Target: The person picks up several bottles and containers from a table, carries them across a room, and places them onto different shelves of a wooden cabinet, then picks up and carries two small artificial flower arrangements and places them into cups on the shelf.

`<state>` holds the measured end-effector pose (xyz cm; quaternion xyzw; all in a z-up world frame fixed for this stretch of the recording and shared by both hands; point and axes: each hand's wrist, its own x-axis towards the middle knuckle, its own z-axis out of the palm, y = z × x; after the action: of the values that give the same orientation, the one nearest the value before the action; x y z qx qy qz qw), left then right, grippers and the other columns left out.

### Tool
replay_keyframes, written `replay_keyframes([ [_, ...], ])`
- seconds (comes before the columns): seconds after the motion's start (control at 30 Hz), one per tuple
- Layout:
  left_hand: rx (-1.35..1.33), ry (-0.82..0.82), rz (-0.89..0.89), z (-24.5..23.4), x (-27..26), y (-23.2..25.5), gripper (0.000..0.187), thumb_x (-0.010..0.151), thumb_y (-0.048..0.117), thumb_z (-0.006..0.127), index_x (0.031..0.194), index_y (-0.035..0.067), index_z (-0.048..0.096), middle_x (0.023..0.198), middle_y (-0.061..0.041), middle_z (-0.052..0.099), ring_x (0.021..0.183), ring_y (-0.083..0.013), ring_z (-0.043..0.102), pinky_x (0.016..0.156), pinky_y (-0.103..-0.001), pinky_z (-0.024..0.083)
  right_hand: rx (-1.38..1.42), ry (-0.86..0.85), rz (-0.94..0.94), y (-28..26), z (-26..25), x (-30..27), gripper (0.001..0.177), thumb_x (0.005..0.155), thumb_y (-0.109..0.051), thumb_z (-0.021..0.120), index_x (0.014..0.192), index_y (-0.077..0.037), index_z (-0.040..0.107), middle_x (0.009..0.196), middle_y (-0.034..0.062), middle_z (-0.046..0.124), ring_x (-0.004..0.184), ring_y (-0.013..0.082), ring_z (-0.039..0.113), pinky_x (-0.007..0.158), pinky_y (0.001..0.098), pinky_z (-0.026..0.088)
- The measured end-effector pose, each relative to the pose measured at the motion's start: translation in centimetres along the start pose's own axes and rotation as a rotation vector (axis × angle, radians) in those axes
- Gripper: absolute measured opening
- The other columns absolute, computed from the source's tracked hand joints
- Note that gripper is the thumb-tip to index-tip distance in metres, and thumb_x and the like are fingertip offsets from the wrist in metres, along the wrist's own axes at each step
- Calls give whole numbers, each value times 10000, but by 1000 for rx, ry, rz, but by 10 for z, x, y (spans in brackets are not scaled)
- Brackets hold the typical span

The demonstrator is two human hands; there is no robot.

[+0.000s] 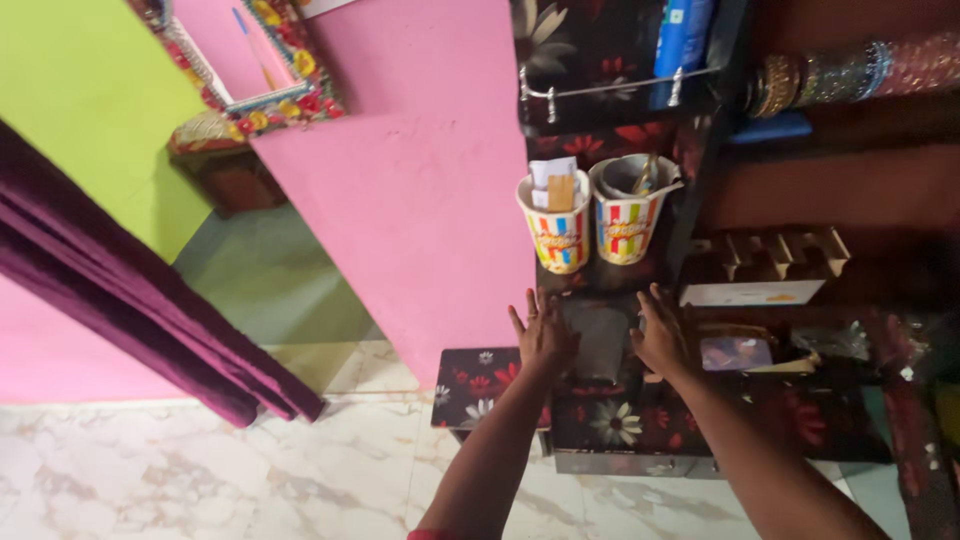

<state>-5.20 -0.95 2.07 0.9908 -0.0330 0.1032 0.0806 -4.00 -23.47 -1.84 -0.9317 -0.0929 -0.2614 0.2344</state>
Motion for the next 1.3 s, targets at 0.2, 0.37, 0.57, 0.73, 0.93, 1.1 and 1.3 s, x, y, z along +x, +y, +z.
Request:
replay_keyframes([
  [0.2, -26, -60, -99, -38, -45, -8, 919, 827, 460, 732, 1563, 71, 345, 1685, -148, 207, 1580, -341, 68, 1201, -699, -1, -13, -200, -36, -22, 5, -8, 849, 804, -289, 765, 1534, -74, 389, 1611, 145, 383, 1501, 300, 332, 1197, 575, 226],
  [0.37, 0, -38, -204, -58, -94, -31, 884, 848, 378, 734, 1577, 49, 358, 1690, -174, 236, 1585, -361, 89, 1202, -698, 14, -11, -318, -124, -70, -10, -15, 882, 821, -330, 754, 1566, -94, 347, 1633, 127, 370, 1538, 276, 320, 1218, 551, 252],
  [0.57, -61, -15, -363, -75, -167, -48, 930, 862, 482, 721, 1562, 39, 299, 1668, -183, 203, 1571, -368, 79, 1202, -698, 6, 71, -374, -290, -133, -14, -47, 864, 821, -339, 754, 1560, -153, 347, 1659, 114, 315, 1535, 279, 289, 1199, 645, 179],
  [0.73, -40, 4, -471, -77, -241, -53, 963, 837, 432, 757, 1586, 49, 288, 1674, -190, 218, 1574, -374, 102, 1209, -691, 9, 111, -460, -437, -181, -5, -98, 878, 819, -353, 742, 1565, -160, 323, 1654, 117, 289, 1535, 287, 258, 1190, 654, 157],
  [0.93, -22, 35, -635, -119, -322, -91, 972, 832, 382, 781, 1590, 43, 275, 1692, -165, 201, 1583, -354, 72, 1214, -675, -4, 151, -506, -577, -257, 4, -121, 895, 811, -358, 727, 1574, -137, 314, 1648, 124, 308, 1530, 265, 276, 1174, 644, 188],
  [1.1, -42, 113, -809, -160, -386, -133, 946, 859, 386, 764, 1592, 58, 266, 1698, -149, 183, 1590, -336, 52, 1230, -647, -24, 147, -567, -712, -341, 6, -149, 847, 847, -408, 708, 1568, -163, 338, 1656, 105, 319, 1542, 244, 283, 1214, 614, 200],
  [1.3, -2, 140, -966, -195, -495, -176, 968, 875, 436, 737, 1609, 58, 232, 1701, -156, 164, 1592, -332, 31, 1232, -634, -35, 179, -700, -886, -463, -8, -231, 840, 877, -418, 673, 1594, -203, 294, 1678, 65, 270, 1549, 209, 246, 1221, 580, 195],
])
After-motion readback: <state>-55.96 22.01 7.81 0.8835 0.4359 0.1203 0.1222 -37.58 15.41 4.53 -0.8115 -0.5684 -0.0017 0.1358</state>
